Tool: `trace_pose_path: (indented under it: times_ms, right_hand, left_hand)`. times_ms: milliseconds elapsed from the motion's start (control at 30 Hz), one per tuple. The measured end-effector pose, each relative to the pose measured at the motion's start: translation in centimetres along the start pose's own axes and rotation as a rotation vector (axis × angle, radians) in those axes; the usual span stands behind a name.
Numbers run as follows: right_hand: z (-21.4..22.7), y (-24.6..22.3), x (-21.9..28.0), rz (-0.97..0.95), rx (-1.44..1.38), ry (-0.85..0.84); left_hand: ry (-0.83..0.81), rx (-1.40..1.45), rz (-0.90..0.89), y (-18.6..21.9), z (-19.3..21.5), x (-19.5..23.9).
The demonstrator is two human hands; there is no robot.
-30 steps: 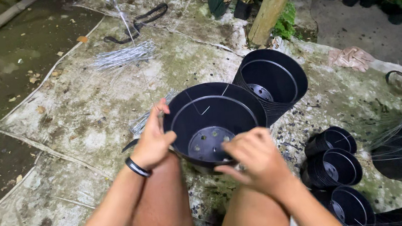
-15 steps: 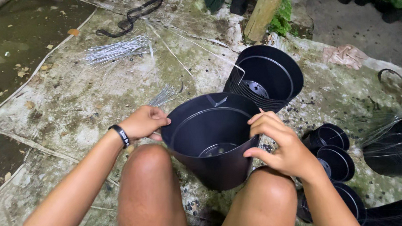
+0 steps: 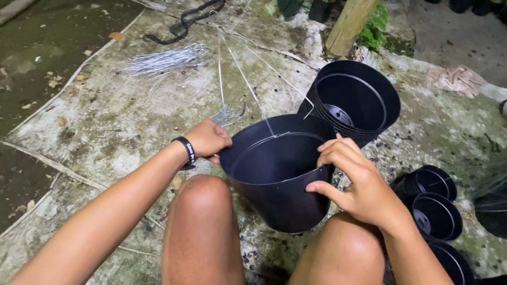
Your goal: The person threads metal wires through holes in black plastic pots and ties them into loops to create hanging mechanisms. The person handles multiple pots and wires, repeating the threading and tying process for each unit.
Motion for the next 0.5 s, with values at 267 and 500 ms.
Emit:
trace_pose_path:
  times_ms: [267,500]
  right_hand:
    - [-1.3,-1.0,0.7,0.053,0.088,0.006]
    - [-1.7,-1.6,0.7,0.095,0.156,0.029]
  left_hand:
    - [0.035,0.019,-0.032,0.0,0.5,-0.7]
    - [0.066,0.081,-0.085,0.8,1.2,-0.4]
Point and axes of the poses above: each hand's wrist, its own x-axis away from the middle knuckle, its own z-axis out of the back of the hand, y = z × x, the point moved 4 cm from there along -x, towards the middle knuckle, and after that the axes turned 3 degrees about -y, right-handed, at the moved point
